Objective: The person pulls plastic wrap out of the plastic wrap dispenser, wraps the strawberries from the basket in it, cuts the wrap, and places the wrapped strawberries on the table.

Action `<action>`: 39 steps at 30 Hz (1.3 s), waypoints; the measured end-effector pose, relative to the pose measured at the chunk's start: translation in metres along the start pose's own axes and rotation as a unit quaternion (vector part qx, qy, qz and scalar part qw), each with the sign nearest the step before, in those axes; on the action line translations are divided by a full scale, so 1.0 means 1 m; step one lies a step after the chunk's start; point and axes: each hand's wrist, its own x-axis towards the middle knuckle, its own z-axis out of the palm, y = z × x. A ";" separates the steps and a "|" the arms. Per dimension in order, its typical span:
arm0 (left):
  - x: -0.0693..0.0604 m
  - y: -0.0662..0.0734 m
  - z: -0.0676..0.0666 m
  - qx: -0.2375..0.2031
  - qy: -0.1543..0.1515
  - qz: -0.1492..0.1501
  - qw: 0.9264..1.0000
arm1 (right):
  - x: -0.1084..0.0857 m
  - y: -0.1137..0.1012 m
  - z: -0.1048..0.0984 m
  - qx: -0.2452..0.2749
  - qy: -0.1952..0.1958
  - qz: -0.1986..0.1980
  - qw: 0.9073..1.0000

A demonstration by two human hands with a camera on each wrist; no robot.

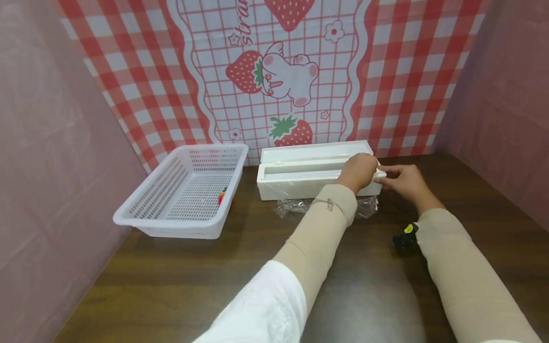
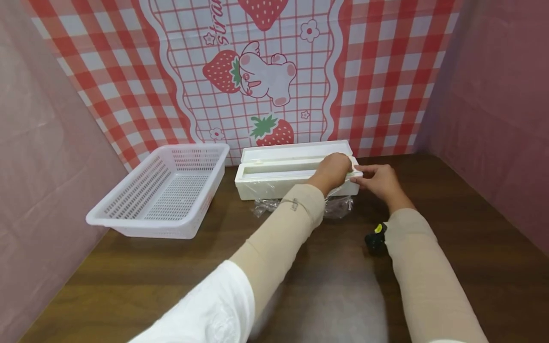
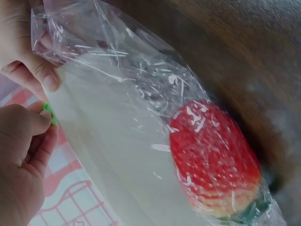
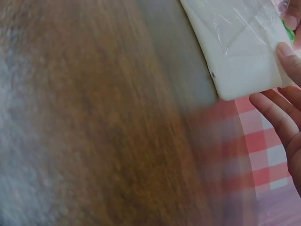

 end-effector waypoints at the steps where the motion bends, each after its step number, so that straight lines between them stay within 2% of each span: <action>1: -0.001 -0.001 0.000 0.000 -0.001 -0.001 1.000 | 0.000 0.000 0.000 -0.001 0.000 0.001 1.000; 9: -0.008 -0.006 -0.002 0.006 -0.004 0.005 1.000 | -0.002 0.001 -0.001 -0.004 -0.004 0.002 1.000; 18: -0.008 -0.014 -0.001 -0.008 -0.007 -0.016 1.000 | 0.000 0.001 0.001 -0.002 -0.006 0.005 1.000; 25: -0.012 -0.022 0.000 -0.001 -0.014 -0.003 1.000 | 0.000 0.001 -0.001 -0.022 -0.006 0.008 1.000; 39: -0.018 -0.029 0.000 -0.003 -0.007 0.002 1.000 | 0.000 -0.001 0.001 -0.017 -0.013 0.004 1.000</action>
